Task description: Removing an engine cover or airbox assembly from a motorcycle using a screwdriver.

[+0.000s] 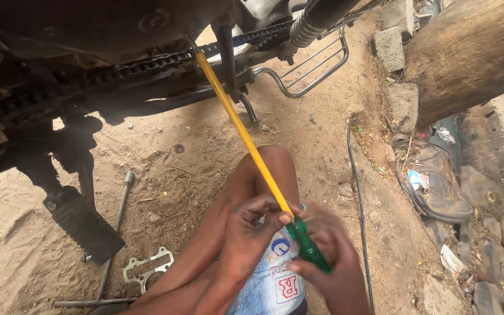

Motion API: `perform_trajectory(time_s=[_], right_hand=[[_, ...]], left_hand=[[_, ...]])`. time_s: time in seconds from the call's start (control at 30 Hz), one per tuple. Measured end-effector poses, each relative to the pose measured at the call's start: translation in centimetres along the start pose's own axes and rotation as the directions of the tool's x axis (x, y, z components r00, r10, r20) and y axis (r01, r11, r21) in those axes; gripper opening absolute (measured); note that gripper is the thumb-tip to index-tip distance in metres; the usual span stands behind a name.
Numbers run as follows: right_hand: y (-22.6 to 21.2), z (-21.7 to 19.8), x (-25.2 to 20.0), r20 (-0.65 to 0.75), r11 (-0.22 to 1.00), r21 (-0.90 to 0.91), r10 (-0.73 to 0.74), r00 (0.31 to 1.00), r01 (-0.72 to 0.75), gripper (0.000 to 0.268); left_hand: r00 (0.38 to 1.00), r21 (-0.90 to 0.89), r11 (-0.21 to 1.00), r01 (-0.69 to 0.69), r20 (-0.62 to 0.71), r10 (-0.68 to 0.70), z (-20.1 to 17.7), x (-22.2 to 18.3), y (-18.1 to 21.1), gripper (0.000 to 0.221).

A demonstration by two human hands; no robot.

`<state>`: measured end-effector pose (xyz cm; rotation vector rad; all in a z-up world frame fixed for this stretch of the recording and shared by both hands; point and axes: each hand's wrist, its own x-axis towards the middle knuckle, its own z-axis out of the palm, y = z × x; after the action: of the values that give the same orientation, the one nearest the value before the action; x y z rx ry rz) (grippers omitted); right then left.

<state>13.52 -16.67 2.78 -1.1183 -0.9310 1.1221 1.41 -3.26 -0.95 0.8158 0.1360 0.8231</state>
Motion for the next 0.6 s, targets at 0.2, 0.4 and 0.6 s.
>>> perform_trajectory(time_s=[0.2,0.4,0.6], right_hand=[[2.3,-0.1,-1.1,-0.189,0.696,-0.700,-0.400,0.897,0.163,0.059],[-0.1,-0.3,0.4,-0.039,0.960,0.238,0.163,0.986,-0.149,0.061],[1.9,-2.4,-0.1,0.246,0.652,0.659,0.286,0.926,-0.376,0.056]], left_hand=[[0.994,0.130,0.986,-0.105,-0.026,0.109,-0.2,0.3,0.1,0.016],[0.999,0.110,0.994,-0.029,0.039,0.025,0.0,0.0,0.7,0.024],[0.988,-0.058,0.997,0.057,0.144,-0.048,0.0,-0.2,-0.2,0.030]])
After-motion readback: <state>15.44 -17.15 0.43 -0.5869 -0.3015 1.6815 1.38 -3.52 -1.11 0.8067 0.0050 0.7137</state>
